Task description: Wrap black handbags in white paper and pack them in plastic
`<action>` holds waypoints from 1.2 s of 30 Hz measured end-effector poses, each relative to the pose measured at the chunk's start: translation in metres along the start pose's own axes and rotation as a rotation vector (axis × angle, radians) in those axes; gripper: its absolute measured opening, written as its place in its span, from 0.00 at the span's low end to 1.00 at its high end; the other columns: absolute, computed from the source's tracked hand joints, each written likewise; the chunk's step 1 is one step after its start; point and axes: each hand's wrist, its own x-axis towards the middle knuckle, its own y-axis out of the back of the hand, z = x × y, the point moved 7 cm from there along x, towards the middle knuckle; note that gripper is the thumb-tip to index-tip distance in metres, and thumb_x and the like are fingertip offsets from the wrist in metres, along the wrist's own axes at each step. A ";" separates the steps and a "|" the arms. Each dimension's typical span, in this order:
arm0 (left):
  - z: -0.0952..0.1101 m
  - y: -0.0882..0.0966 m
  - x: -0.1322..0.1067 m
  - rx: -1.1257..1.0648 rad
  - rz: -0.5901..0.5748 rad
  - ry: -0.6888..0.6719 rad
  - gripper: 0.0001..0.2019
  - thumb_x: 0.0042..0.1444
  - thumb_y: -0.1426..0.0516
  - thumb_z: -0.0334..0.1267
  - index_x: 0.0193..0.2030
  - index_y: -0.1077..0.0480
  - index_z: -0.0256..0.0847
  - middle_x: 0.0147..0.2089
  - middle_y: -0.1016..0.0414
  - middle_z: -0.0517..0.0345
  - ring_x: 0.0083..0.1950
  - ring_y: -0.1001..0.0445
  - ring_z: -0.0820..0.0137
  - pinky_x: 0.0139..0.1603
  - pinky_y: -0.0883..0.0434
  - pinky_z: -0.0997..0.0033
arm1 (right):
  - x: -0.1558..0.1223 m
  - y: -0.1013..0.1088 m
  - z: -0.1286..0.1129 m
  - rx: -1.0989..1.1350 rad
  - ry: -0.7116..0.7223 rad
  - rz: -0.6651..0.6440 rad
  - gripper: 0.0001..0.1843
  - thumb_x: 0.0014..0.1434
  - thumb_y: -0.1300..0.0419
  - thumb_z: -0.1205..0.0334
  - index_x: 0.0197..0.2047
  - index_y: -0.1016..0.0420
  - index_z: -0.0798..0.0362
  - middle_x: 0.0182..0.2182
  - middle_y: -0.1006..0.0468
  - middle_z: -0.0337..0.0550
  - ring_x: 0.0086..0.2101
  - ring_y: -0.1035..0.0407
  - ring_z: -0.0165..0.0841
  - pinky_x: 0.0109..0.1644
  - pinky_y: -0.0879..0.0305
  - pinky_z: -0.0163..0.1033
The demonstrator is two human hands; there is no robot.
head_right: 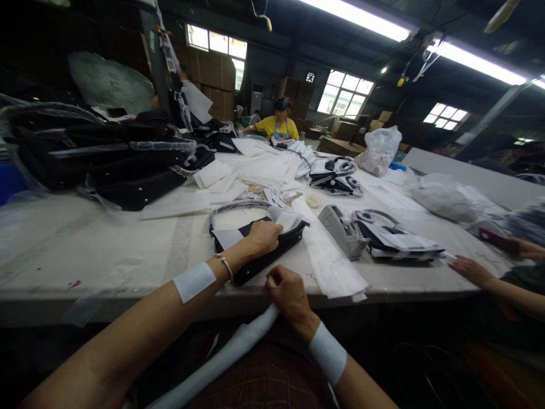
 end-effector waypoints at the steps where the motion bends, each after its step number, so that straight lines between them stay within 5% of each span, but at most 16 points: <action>1: 0.001 -0.001 0.000 0.002 0.007 -0.008 0.14 0.65 0.43 0.43 0.52 0.29 0.37 0.50 0.25 0.50 0.50 0.24 0.63 0.51 0.25 0.55 | -0.005 0.011 0.011 0.014 -0.060 -0.001 0.08 0.54 0.44 0.59 0.26 0.27 0.50 0.24 0.22 0.41 0.27 0.28 0.35 0.34 0.36 0.38; 7: 0.009 -0.001 -0.003 0.039 0.039 -0.071 0.12 0.66 0.47 0.38 0.51 0.29 0.35 0.49 0.23 0.48 0.49 0.23 0.61 0.50 0.26 0.55 | -0.033 0.059 0.060 0.136 -0.299 0.034 0.05 0.49 0.43 0.58 0.27 0.29 0.48 0.21 0.26 0.36 0.24 0.32 0.35 0.31 0.37 0.38; 13: 0.002 0.001 -0.011 0.089 0.033 -0.154 0.14 0.60 0.48 0.31 0.50 0.27 0.40 0.46 0.21 0.44 0.49 0.22 0.55 0.46 0.27 0.59 | -0.033 0.061 0.048 0.169 -0.249 -0.074 0.18 0.58 0.48 0.50 0.31 0.21 0.49 0.30 0.20 0.43 0.31 0.27 0.39 0.36 0.33 0.41; 17: -0.010 0.004 -0.022 0.111 0.000 -0.196 0.18 0.57 0.45 0.34 0.54 0.29 0.49 0.49 0.21 0.51 0.50 0.23 0.57 0.46 0.27 0.62 | -0.015 0.054 0.057 0.290 -0.325 -0.060 0.17 0.50 0.46 0.60 0.42 0.24 0.51 0.37 0.19 0.43 0.22 0.31 0.32 0.28 0.34 0.38; 22: -0.013 0.011 -0.032 0.136 -0.025 -0.223 0.20 0.56 0.42 0.37 0.55 0.30 0.53 0.54 0.24 0.56 0.50 0.23 0.59 0.44 0.28 0.65 | 0.028 0.043 0.071 0.429 -0.373 0.172 0.35 0.47 0.48 0.63 0.60 0.40 0.56 0.44 0.21 0.50 0.26 0.29 0.34 0.32 0.32 0.39; 26: -0.011 0.014 -0.035 0.157 -0.048 -0.237 0.20 0.56 0.42 0.37 0.57 0.31 0.52 0.53 0.23 0.55 0.50 0.24 0.59 0.43 0.28 0.65 | 0.044 0.042 0.074 0.295 -0.323 0.357 0.32 0.51 0.51 0.64 0.61 0.38 0.57 0.41 0.22 0.51 0.42 0.27 0.42 0.47 0.32 0.45; 33: -0.001 0.017 -0.035 0.187 -0.073 -0.259 0.14 0.55 0.41 0.38 0.49 0.29 0.46 0.45 0.21 0.53 0.51 0.27 0.56 0.46 0.29 0.61 | 0.053 0.050 0.100 0.387 -0.420 0.604 0.31 0.53 0.52 0.65 0.61 0.40 0.58 0.42 0.25 0.49 0.42 0.28 0.40 0.48 0.33 0.43; 36: 0.003 0.016 -0.037 0.189 -0.048 -0.246 0.17 0.57 0.40 0.49 0.50 0.29 0.44 0.47 0.21 0.50 0.53 0.28 0.53 0.51 0.30 0.56 | 0.063 0.056 0.098 0.384 -0.371 0.704 0.28 0.54 0.53 0.66 0.59 0.37 0.58 0.40 0.25 0.48 0.45 0.29 0.40 0.54 0.37 0.44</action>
